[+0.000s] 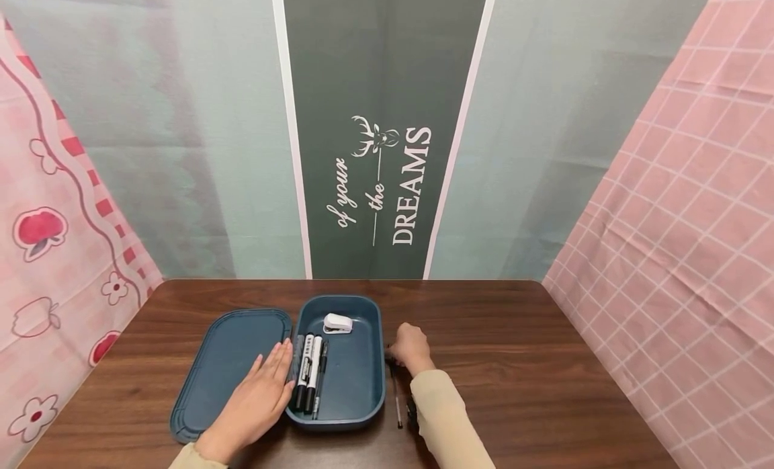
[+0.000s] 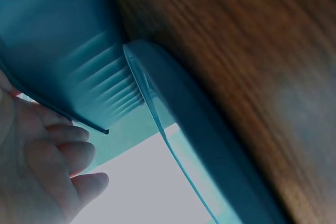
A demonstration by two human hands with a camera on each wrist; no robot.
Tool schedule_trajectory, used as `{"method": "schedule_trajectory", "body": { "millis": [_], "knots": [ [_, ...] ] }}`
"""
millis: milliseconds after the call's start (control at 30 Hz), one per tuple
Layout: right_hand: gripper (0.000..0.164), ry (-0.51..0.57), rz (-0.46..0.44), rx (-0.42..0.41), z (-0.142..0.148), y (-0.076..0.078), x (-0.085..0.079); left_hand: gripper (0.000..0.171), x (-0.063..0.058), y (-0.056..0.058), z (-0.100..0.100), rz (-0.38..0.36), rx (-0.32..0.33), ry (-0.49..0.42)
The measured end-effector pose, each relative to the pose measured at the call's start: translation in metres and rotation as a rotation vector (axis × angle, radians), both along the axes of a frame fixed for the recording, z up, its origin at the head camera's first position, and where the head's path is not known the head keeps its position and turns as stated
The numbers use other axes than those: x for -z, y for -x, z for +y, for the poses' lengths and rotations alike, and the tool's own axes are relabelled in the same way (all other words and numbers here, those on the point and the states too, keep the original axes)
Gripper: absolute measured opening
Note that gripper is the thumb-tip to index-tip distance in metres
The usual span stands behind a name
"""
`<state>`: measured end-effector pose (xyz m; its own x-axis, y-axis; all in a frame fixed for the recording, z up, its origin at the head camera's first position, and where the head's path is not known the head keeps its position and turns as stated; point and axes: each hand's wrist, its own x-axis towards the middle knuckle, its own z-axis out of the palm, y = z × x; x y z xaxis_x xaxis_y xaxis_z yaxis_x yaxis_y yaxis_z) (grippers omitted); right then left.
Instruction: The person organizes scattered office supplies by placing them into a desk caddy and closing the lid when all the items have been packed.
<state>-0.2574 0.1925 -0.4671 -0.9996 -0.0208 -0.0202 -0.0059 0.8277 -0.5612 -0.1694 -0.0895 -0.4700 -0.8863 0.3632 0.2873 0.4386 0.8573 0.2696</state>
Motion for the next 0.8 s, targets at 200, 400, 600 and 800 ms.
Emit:
{"method": "schedule_trajectory", "body": {
  "millis": [200,400,600,800],
  "knots": [
    [0.029,0.149,-0.056,-0.008,0.008,0.005,0.001,0.056,0.0,0.0,0.001,-0.009,-0.004,0.003],
    [0.028,0.324,-0.143,-0.034,0.019,0.008,0.005,0.057,0.001,0.002,0.003,-0.017,0.003,0.0],
    [0.02,0.455,-0.199,-0.068,0.027,0.008,0.008,0.056,0.001,0.002,0.005,-0.014,0.001,0.01],
    [0.012,0.541,-0.233,-0.101,0.036,0.009,0.011,0.057,0.001,0.001,0.005,-0.012,0.002,0.01]
  ]
}}
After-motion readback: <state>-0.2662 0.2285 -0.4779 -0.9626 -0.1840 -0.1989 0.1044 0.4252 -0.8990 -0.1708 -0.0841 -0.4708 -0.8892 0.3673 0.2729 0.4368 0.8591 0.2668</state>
